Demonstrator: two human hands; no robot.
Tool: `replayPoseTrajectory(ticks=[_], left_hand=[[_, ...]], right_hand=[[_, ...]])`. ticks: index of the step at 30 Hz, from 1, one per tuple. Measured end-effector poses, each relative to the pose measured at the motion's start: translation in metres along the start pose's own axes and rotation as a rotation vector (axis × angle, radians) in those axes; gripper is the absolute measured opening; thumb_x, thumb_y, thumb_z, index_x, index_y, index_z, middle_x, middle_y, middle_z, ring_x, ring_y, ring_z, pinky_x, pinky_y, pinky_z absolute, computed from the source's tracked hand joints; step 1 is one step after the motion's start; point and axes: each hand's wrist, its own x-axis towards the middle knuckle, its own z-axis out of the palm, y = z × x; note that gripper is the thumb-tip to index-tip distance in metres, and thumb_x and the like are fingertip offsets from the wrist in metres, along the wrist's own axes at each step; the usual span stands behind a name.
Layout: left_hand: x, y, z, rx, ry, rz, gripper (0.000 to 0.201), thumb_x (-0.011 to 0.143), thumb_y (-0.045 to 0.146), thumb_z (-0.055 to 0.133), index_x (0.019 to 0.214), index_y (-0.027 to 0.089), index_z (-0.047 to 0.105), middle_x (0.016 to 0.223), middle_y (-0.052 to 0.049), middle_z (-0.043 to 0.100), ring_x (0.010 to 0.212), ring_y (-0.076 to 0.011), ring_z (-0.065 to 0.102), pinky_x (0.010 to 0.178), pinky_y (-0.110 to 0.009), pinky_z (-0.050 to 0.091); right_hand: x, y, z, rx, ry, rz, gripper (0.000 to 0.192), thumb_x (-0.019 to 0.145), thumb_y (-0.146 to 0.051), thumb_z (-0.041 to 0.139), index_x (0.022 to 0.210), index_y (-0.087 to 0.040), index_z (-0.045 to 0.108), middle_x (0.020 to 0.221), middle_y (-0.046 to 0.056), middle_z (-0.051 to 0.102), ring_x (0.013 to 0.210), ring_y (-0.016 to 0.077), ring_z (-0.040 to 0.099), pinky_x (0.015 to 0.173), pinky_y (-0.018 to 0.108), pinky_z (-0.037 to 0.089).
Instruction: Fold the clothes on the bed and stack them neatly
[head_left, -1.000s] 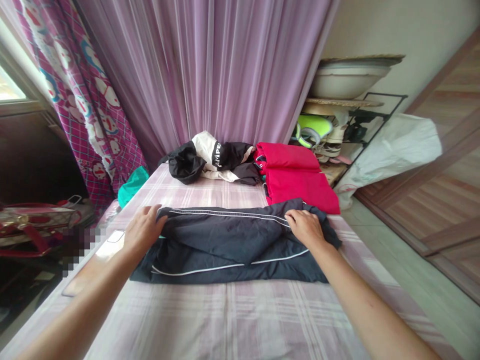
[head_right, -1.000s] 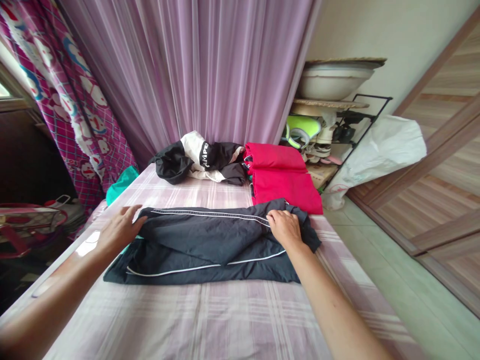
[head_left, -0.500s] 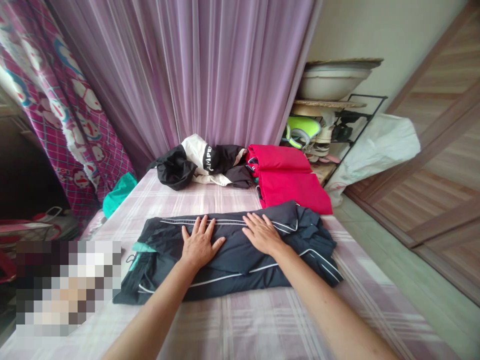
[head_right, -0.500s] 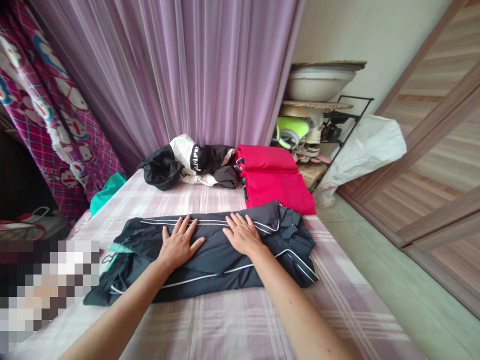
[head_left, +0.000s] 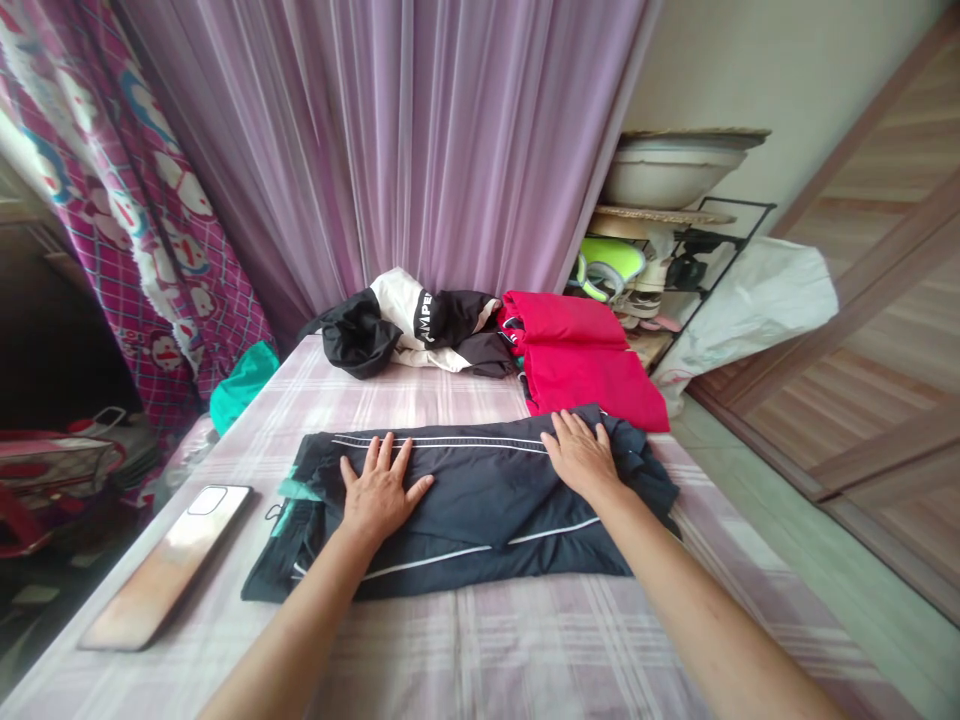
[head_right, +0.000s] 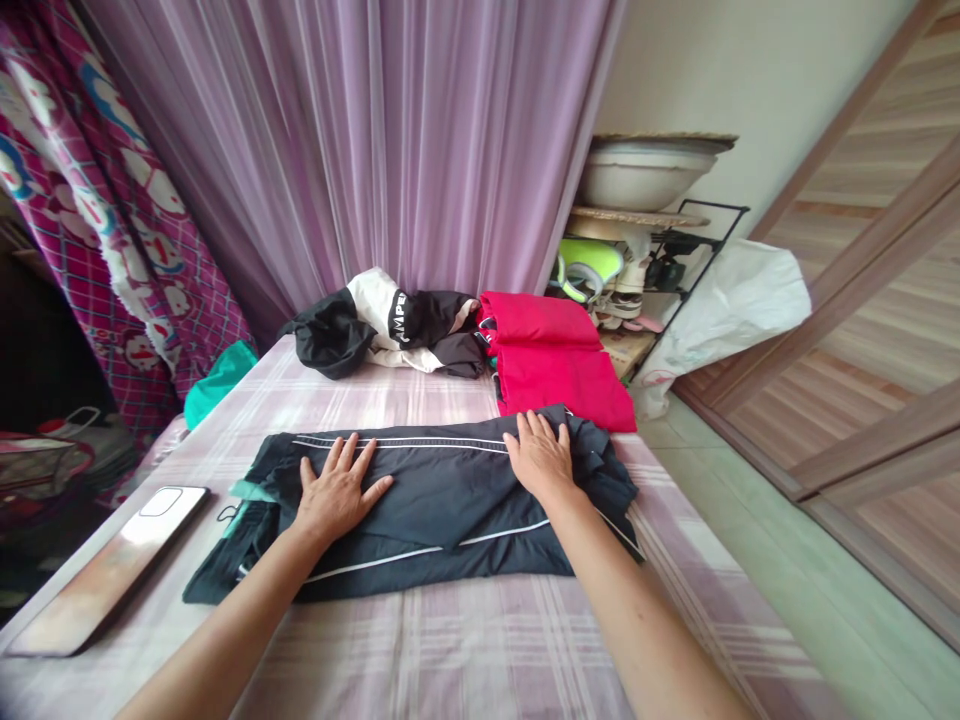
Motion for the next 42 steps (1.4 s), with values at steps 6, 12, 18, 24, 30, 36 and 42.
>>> replayPoseTrajectory(ticks=[6,12,18,24,30,36,42], left_hand=[[0.001,0.003,0.003,-0.020,-0.005,0.012,0.077,0.090,0.073,0.025,0.154,0.029,0.029,0.163,-0.010,0.024,0.150,-0.0366,0.018,0.110,-0.077,0.012],[0.001,-0.043,-0.005,0.038,0.029,0.018,0.068,0.096,0.063,0.027,0.152,0.025,0.036,0.160,-0.009,0.031,0.149,-0.0299,0.024,0.118,-0.066,0.008],[-0.001,-0.076,-0.006,0.070,0.062,-0.021,0.067,0.096,0.056,0.032,0.151,0.017,0.036,0.160,-0.009,0.029,0.149,-0.0279,0.023,0.119,-0.055,0.019],[0.002,-0.073,-0.002,0.072,0.054,0.065,0.066,0.096,0.053,0.032,0.149,0.014,0.040,0.156,-0.011,0.038,0.148,-0.0287,0.026,0.120,-0.057,0.014],[0.004,-0.077,-0.008,0.053,-0.055,0.053,0.069,0.096,0.055,0.030,0.152,0.014,0.033,0.160,-0.010,0.030,0.150,-0.0273,0.023,0.117,-0.054,0.026],[0.005,-0.073,-0.019,0.037,-0.003,0.052,0.059,0.098,0.046,0.029,0.152,0.024,0.034,0.159,-0.006,0.033,0.149,-0.0290,0.025,0.117,-0.066,0.012],[0.011,-0.075,-0.011,0.070,0.019,0.019,0.062,0.097,0.049,0.033,0.150,0.019,0.039,0.159,-0.009,0.034,0.149,-0.0306,0.023,0.117,-0.057,0.022]], right_hand=[[-0.017,-0.078,-0.004,0.072,-0.066,-0.282,0.053,0.101,-0.043,0.031,0.151,-0.027,0.039,0.159,0.008,0.034,0.147,0.0251,0.028,0.118,0.056,0.015],[-0.032,-0.058,0.022,0.013,-0.212,-0.200,0.053,0.102,-0.042,0.028,0.151,-0.026,0.040,0.157,0.006,0.037,0.146,0.0228,0.030,0.120,0.053,0.015],[-0.029,-0.051,0.015,0.004,-0.208,-0.190,0.051,0.102,-0.040,0.027,0.149,-0.026,0.042,0.157,0.005,0.038,0.145,0.0216,0.032,0.120,0.052,0.016],[-0.027,-0.092,-0.010,0.056,-0.168,-0.166,0.052,0.102,-0.039,0.029,0.149,-0.022,0.042,0.157,0.009,0.036,0.146,0.0233,0.030,0.119,0.053,0.016],[-0.049,-0.130,0.005,0.116,-0.174,-0.309,0.053,0.101,-0.047,0.033,0.148,-0.026,0.045,0.159,0.009,0.033,0.148,0.0259,0.025,0.119,0.055,0.013],[-0.053,-0.128,0.010,0.108,-0.176,-0.293,0.054,0.100,-0.047,0.032,0.148,-0.025,0.044,0.159,0.010,0.032,0.147,0.0259,0.025,0.119,0.054,0.012],[-0.048,-0.127,0.004,0.147,-0.209,-0.309,0.054,0.100,-0.048,0.033,0.148,-0.026,0.044,0.159,0.009,0.034,0.147,0.0251,0.027,0.119,0.052,0.014]])
